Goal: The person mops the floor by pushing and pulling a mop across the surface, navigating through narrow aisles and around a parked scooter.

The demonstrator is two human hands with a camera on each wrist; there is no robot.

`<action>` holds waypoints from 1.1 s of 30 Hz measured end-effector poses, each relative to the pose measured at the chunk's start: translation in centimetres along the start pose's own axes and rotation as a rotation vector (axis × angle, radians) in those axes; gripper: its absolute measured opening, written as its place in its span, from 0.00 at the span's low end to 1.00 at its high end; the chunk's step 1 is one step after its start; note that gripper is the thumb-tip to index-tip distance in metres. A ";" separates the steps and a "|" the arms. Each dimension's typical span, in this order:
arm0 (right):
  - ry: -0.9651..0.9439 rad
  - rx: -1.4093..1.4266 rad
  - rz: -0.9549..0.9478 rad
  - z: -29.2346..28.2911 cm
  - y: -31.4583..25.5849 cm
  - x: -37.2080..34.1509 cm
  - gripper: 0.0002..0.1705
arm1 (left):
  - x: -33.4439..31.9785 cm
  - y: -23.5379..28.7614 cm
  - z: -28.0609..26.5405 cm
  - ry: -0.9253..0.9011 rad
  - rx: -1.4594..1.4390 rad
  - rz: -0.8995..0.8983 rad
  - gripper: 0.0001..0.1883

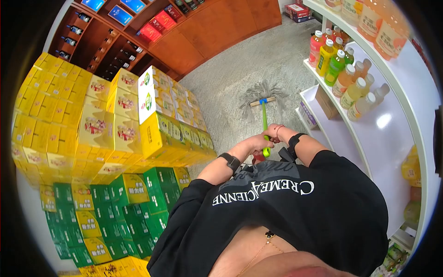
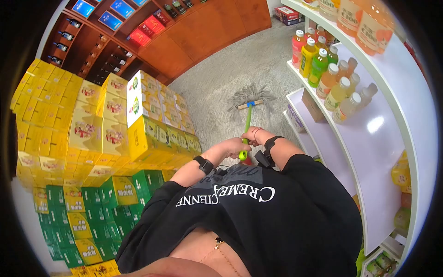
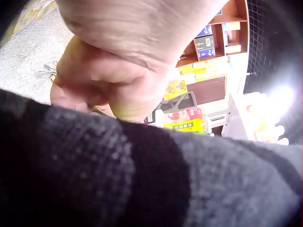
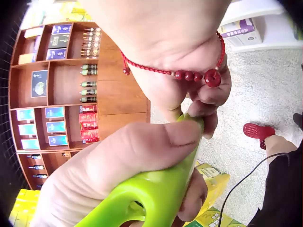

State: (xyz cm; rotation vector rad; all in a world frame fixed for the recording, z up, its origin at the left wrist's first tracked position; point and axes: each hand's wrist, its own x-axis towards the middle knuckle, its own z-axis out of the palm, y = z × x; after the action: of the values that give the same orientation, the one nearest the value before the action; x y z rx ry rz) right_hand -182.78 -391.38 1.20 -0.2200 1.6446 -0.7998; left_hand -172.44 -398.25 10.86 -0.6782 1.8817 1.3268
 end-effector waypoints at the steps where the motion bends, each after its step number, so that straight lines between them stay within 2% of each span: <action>1: -0.010 -0.016 -0.010 -0.7 -1.3 1.2 0.16 | 1.6 -0.1 -1.7 -0.006 0.017 -0.001 0.15; 6: 0.047 0.031 -0.042 -2.5 -9.2 6.6 0.15 | 4.2 2.4 -11.8 -0.016 0.107 0.008 0.15; 9: 0.049 0.041 0.004 -3.1 -14.3 9.1 0.13 | 5.8 3.0 -17.8 -0.054 0.090 0.027 0.15; 12: 0.053 0.102 -0.031 -4.2 -17.1 12.0 0.12 | 7.1 4.6 -22.5 -0.086 0.198 0.033 0.16; 15: 0.083 0.156 -0.026 -5.8 -18.2 14.4 0.11 | 10.9 4.9 -24.4 -0.158 0.120 0.108 0.15; 16: 0.132 0.182 0.035 -6.4 -18.5 15.2 0.11 | 10.9 6.0 -24.7 -0.111 0.221 0.030 0.14; 21: 0.102 0.257 0.028 -9.3 -21.0 17.8 0.10 | 15.5 6.9 -28.7 -0.211 0.227 0.022 0.15; 23: 0.075 0.284 0.015 -10.3 -23.3 18.4 0.11 | 16.0 8.2 -31.0 -0.135 0.368 0.084 0.17; 27: -0.015 0.436 -0.018 -14.1 -27.0 22.9 0.13 | 18.1 12.3 -36.7 -0.121 0.511 0.062 0.19; 29: 0.028 0.447 -0.030 -16.7 -29.2 24.5 0.14 | 21.5 13.6 -39.3 -0.120 0.533 0.038 0.18; 31: 0.016 0.486 -0.040 -19.9 -31.6 26.0 0.14 | 23.8 17.2 -42.6 -0.101 0.580 0.019 0.17; 33: -0.045 0.470 -0.042 -22.7 -33.3 27.3 0.15 | 25.4 19.4 -44.2 -0.126 0.473 0.022 0.15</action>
State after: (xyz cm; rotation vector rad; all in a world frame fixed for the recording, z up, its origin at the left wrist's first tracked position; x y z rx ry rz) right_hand -220.03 -422.71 0.32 0.0594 1.3688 -1.1781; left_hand -213.75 -433.83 10.53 -0.3222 2.0001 0.8621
